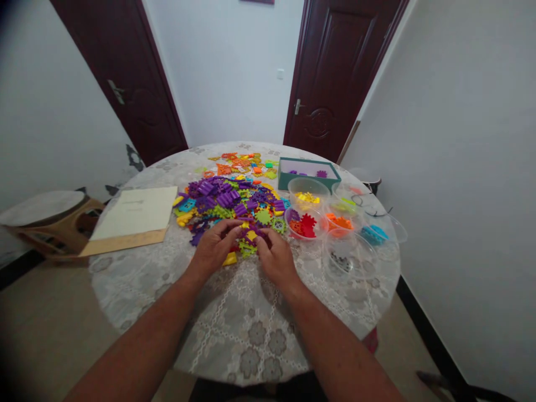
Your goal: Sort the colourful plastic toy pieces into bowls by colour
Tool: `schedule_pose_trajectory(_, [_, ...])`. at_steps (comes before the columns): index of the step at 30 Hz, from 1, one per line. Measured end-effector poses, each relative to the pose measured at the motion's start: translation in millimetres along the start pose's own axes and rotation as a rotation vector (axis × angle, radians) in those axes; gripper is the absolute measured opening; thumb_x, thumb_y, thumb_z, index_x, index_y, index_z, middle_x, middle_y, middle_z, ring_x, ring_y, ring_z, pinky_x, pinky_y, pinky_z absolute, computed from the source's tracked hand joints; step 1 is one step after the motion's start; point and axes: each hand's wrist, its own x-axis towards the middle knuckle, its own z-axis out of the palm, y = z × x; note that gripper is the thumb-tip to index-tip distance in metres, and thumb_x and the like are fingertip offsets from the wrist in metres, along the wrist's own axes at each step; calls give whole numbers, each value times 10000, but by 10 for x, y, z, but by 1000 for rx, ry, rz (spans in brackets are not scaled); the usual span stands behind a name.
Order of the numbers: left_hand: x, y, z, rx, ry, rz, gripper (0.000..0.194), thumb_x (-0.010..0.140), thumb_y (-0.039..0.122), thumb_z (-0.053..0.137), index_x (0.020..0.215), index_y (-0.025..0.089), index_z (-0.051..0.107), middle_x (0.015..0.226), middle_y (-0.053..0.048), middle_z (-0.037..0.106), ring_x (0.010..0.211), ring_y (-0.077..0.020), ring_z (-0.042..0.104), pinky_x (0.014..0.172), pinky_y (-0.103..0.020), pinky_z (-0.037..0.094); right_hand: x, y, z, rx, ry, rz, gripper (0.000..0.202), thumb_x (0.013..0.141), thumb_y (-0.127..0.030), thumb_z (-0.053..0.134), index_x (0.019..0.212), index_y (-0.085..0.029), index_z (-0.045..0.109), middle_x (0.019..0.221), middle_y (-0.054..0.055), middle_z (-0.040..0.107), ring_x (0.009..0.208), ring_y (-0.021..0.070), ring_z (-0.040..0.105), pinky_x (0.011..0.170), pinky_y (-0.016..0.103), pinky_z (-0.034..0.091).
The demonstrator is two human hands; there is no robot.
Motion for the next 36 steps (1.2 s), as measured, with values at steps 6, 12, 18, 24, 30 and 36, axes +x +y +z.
schedule_pose_trajectory(6, [23,-186,-106,584,38,282,282,965,237,589,1229,191,676,1154,-117,709,1121,-281,627,1032,-446,497,-29,207,-63,-134,99,-28,313,972,-342,508,1159,-177,697,1049,86,762,954,239,699,868,348,518])
schedule_pose_trajectory(12, [-7,-201,2,754,-179,310,417,898,280,706,1308,242,637,1231,-108,684,1199,-290,583,1085,-463,451,37,311,-40,-208,66,-11,309,942,-305,502,1117,-170,718,1071,108,771,977,257,711,897,364,520])
schedule_pose_trajectory(18, [2,-220,58,802,-228,258,393,911,312,704,1291,227,655,1215,-113,684,1160,-294,599,1034,-450,466,33,318,-26,-237,29,-10,300,930,-261,503,1115,-169,720,1088,111,774,1010,252,713,935,362,518])
schedule_pose_trajectory(24, [13,-183,-148,831,-145,193,530,904,317,711,1403,197,580,1280,-131,668,1200,-299,594,1045,-432,458,32,347,-32,-244,25,-13,300,936,-259,502,1132,-175,713,1081,97,776,1007,247,716,919,355,521])
schedule_pose_trajectory(30, [-2,-155,-225,868,-236,115,549,845,353,791,1360,248,634,1210,-112,732,1141,-308,648,964,-424,481,32,360,-25,-235,10,-19,297,931,-273,508,1119,-177,718,1072,99,778,1000,253,720,902,362,524])
schedule_pose_trajectory(36, [32,-191,-211,709,-104,80,303,959,278,623,1243,204,701,1152,-119,774,1077,-277,706,957,-405,517,28,341,-20,-204,40,18,324,938,-327,521,1145,-181,721,1086,104,777,1005,262,716,901,376,524])
